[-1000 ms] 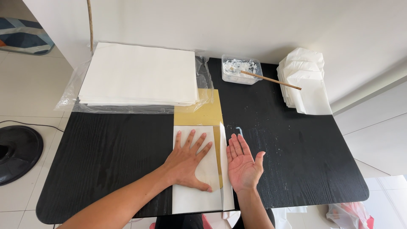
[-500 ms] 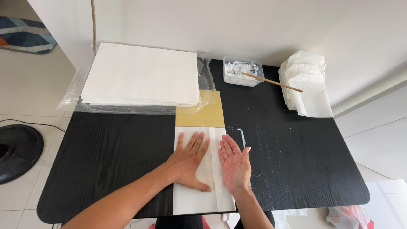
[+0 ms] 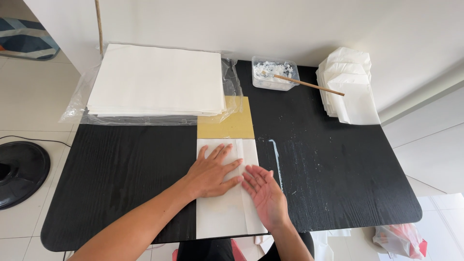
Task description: The person is manually assembling paper bags by folding white paper sheets and applying glue with a brush.
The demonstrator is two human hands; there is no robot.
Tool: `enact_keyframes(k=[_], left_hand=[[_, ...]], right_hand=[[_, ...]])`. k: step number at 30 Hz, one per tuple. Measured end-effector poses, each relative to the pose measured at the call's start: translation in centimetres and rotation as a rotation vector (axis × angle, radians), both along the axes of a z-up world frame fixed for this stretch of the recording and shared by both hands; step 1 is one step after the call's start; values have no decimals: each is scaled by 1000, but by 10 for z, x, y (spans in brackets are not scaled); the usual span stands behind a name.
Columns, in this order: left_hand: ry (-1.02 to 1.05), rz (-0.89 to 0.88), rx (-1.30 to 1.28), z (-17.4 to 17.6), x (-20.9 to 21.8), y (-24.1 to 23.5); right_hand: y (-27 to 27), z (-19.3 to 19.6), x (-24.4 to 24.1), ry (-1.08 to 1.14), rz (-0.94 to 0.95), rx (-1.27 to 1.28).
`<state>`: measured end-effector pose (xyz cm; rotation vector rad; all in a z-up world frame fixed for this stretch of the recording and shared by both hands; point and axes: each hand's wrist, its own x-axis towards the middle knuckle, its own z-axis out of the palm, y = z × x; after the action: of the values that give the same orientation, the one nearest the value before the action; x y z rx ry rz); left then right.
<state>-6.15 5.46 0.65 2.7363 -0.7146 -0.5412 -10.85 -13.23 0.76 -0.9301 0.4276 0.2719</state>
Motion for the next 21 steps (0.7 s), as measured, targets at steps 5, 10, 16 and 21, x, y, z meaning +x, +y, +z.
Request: enact_keyframes(k=[5, 10, 16, 21], left_hand=[[-211, -1, -141, -21, 11, -5], [-303, -67, -128, -39, 16, -18], [-305, -64, -72, -43, 17, -17], [-221, -64, -56, -42, 21, -13]], right_hand=[[-21, -9, -31, -7, 189, -151], [-30, 13, -58, 34, 317, -255], [-48, 26, -74, -102, 747, -775], [-49, 0, -45, -788, 787, -1388]])
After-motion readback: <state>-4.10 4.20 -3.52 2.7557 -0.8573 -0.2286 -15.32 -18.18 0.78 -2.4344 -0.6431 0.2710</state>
